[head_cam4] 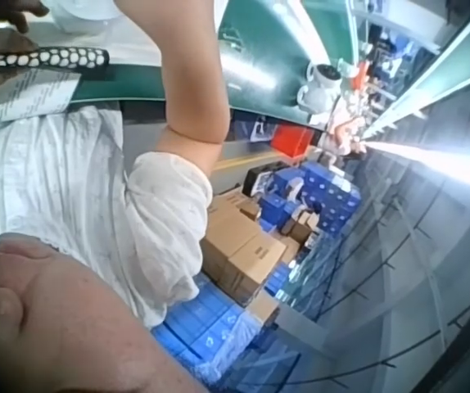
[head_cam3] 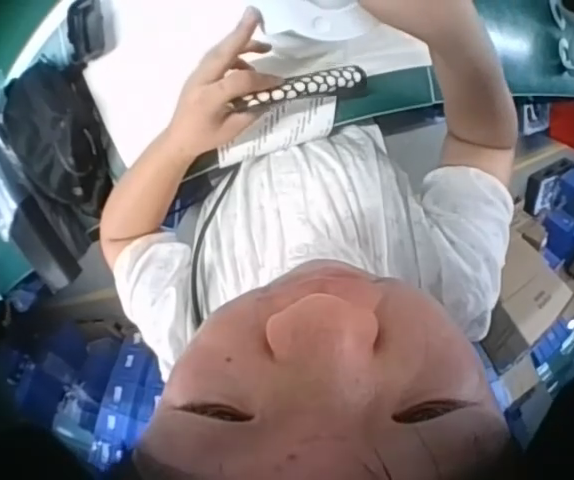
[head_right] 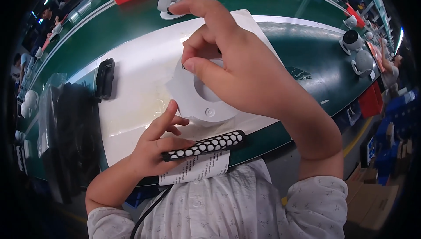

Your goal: Assembling rubber components onto security camera housings on a factory assembly line.

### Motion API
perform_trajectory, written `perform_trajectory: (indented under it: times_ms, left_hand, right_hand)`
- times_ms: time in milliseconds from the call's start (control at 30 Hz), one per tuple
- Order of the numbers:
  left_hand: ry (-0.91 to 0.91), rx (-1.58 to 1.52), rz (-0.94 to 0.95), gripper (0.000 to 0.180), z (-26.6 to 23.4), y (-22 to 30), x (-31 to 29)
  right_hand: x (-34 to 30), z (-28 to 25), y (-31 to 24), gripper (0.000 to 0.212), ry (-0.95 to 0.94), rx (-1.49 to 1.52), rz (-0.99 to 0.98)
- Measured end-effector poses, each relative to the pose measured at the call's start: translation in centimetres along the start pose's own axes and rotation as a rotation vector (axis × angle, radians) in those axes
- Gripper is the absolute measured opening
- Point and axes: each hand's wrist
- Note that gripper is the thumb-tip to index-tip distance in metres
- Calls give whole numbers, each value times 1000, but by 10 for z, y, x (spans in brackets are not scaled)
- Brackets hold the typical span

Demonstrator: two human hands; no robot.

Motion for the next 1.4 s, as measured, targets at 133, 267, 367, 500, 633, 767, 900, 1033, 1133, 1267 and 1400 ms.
perform_trajectory:
  times_ms: [133,267,367,500,633,767,900,1033,1133,1267,1400]
  left_hand:
    - [-42,-36,-18,37,0,3,0]
    - [-77,-43,-15,38,-2,2,1]
    - [-84,-62,-26,38,-2,3,3]
    - [-71,-62,-10,39,-2,1,2]
    - [-66,-54,-17,39,-2,1,2]
    - [-81,-54,-32,37,-3,1,2]
    - [-55,-84,-58,33,-2,1,1]
    - [-101,-86,-46,25,-4,0,3]
    - [-99,-115,-45,24,-3,-1,3]
    - [-98,-100,-75,23,-4,-1,3]
    - [-88,-122,-73,21,-5,3,6]
  right_hand:
    - [-1,2,-1,59,16,35,41]
    - [-9,3,-12,50,35,-274,-64]
    - [-15,-3,-21,46,-26,-648,-177]
    - [-18,-5,-30,42,-84,-710,-151]
    - [-36,-6,0,22,207,-659,-302]
    - [-51,8,-3,13,138,-386,-92]
    - [-54,14,-4,11,35,-390,28]
    - [-58,16,3,8,102,-309,44]
    - [-58,16,4,7,130,-279,54]
    - [-56,11,-5,8,28,-509,36]
    - [-63,6,-16,17,26,-744,-54]
Point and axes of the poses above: each hand's wrist, its own x-axis towards the middle knuckle, its own z-axis out of the palm, y = z × x, and after that the axes turned 3 degrees about -y, right-handed
